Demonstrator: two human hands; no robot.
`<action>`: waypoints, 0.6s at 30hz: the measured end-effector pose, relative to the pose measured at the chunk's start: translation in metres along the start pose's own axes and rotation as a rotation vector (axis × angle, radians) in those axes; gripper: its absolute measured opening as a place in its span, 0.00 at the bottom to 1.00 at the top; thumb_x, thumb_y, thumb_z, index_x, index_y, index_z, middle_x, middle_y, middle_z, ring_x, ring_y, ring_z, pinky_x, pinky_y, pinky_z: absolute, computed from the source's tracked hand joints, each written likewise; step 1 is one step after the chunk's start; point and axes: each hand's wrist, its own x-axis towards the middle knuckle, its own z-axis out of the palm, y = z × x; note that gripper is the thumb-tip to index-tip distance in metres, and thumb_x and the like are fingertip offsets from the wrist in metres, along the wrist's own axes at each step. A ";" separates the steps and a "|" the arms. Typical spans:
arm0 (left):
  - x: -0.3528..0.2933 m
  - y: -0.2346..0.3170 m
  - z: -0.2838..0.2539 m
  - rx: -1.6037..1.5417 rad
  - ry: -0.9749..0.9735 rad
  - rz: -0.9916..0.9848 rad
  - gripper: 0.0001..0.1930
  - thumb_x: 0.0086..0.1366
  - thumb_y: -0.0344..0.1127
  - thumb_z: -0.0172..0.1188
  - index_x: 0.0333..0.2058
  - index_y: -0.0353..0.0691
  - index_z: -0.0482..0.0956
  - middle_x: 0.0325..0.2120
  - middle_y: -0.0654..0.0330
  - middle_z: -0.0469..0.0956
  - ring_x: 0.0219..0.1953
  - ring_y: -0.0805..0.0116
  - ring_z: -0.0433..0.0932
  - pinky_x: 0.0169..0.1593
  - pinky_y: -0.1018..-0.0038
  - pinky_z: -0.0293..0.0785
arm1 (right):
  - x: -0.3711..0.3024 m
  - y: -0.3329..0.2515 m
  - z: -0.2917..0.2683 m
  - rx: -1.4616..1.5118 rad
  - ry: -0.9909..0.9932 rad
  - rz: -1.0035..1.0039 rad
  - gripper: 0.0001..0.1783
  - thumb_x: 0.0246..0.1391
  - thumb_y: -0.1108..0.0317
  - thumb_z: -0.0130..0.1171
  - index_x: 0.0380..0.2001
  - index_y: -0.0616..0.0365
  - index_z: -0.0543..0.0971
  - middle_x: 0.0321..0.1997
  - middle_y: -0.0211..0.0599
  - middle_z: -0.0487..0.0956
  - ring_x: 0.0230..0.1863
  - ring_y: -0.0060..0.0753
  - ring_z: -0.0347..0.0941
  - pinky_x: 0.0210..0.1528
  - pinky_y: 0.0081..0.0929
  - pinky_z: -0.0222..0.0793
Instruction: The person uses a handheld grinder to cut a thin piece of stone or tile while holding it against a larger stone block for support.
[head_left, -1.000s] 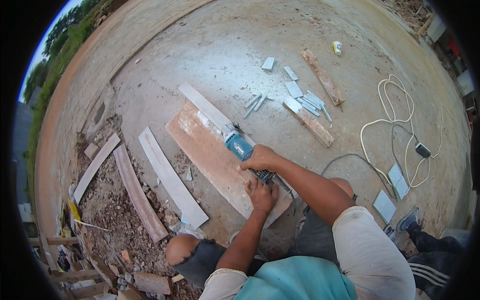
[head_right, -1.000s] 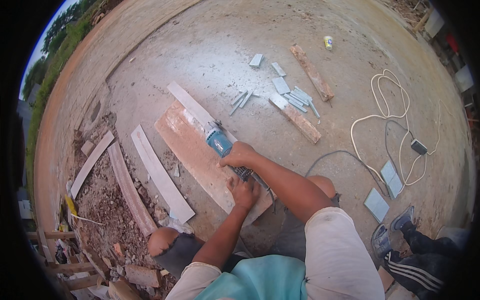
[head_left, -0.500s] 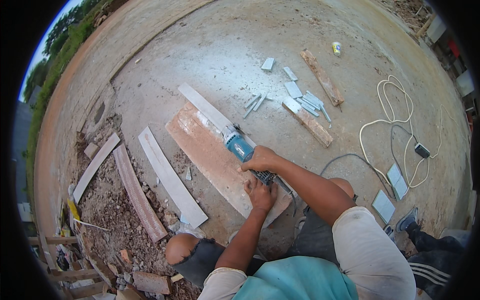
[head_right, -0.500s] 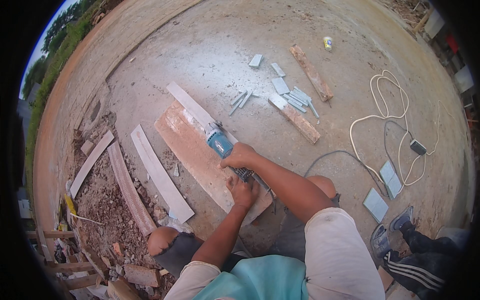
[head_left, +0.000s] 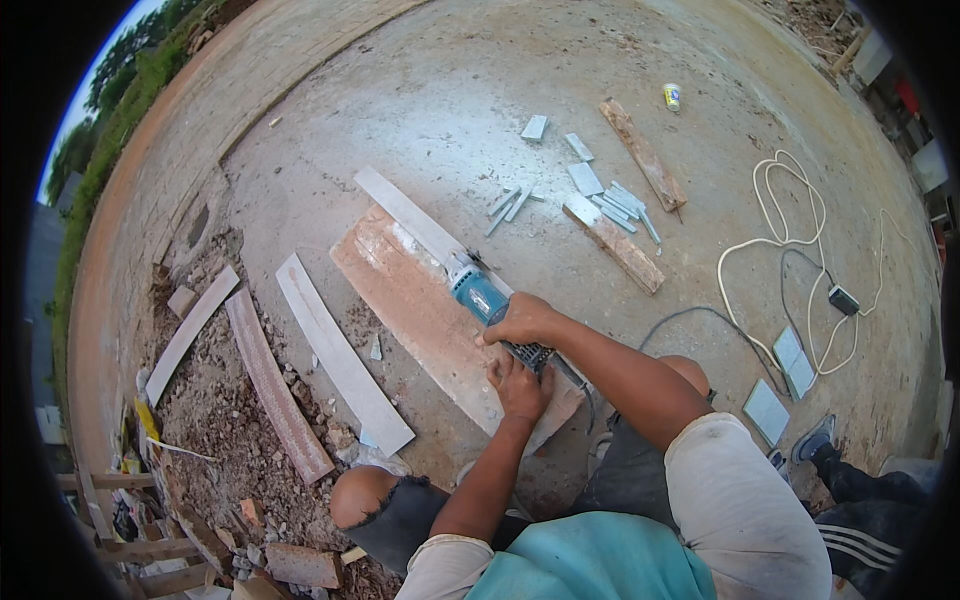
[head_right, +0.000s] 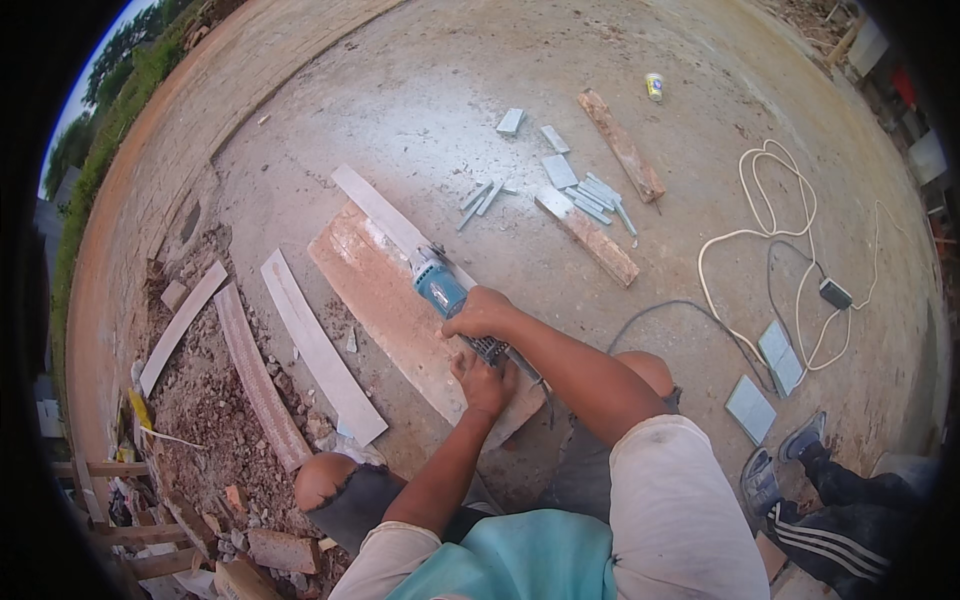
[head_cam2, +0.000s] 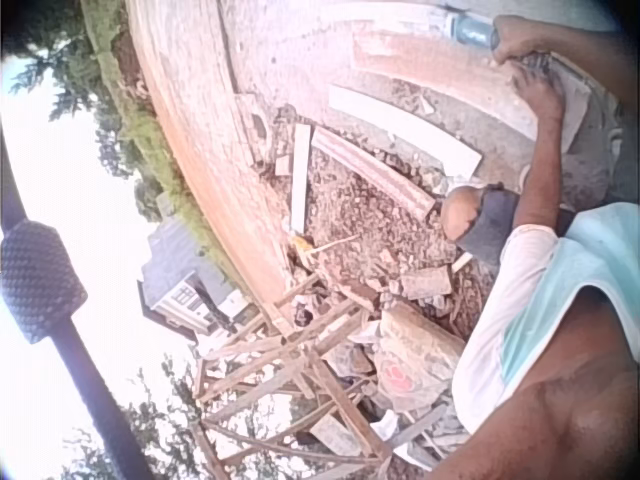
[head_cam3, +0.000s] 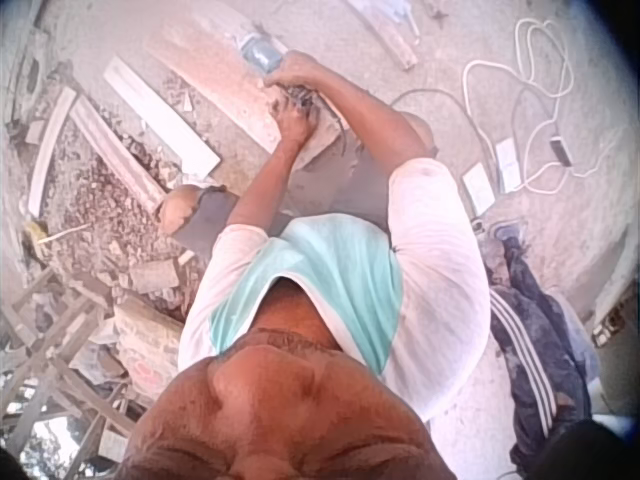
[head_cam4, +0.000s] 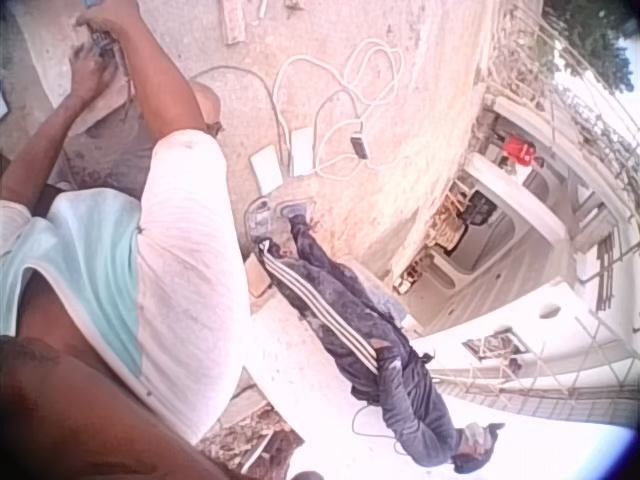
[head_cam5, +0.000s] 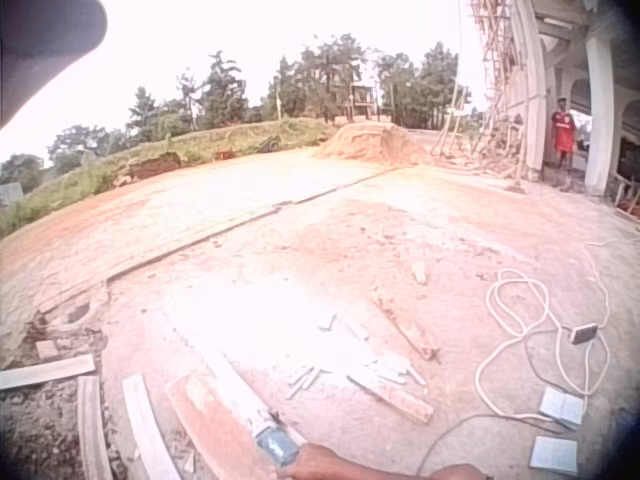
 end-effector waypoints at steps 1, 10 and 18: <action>-0.001 0.000 0.000 -0.002 0.001 0.000 0.13 0.55 0.41 0.62 0.39 0.48 0.83 0.46 0.57 0.77 0.56 0.56 0.68 0.62 0.50 0.48 | -0.001 0.000 0.001 0.002 0.000 -0.004 0.47 0.27 0.43 0.74 0.37 0.83 0.78 0.37 0.64 0.80 0.38 0.49 0.81 0.39 0.31 0.74; -0.007 0.000 -0.003 -0.028 -0.094 -0.033 0.21 0.56 0.43 0.62 0.48 0.45 0.78 0.53 0.53 0.73 0.63 0.52 0.61 0.61 0.49 0.47 | -0.009 0.003 0.007 0.017 0.005 -0.003 0.45 0.27 0.44 0.74 0.35 0.82 0.79 0.36 0.63 0.81 0.36 0.49 0.81 0.38 0.31 0.75; 0.000 -0.001 -0.001 -0.014 -0.101 -0.025 0.22 0.56 0.44 0.62 0.50 0.45 0.77 0.54 0.53 0.73 0.63 0.52 0.62 0.62 0.49 0.46 | -0.007 0.003 0.001 0.012 0.024 -0.008 0.44 0.27 0.44 0.74 0.33 0.82 0.79 0.35 0.63 0.80 0.35 0.48 0.81 0.38 0.31 0.74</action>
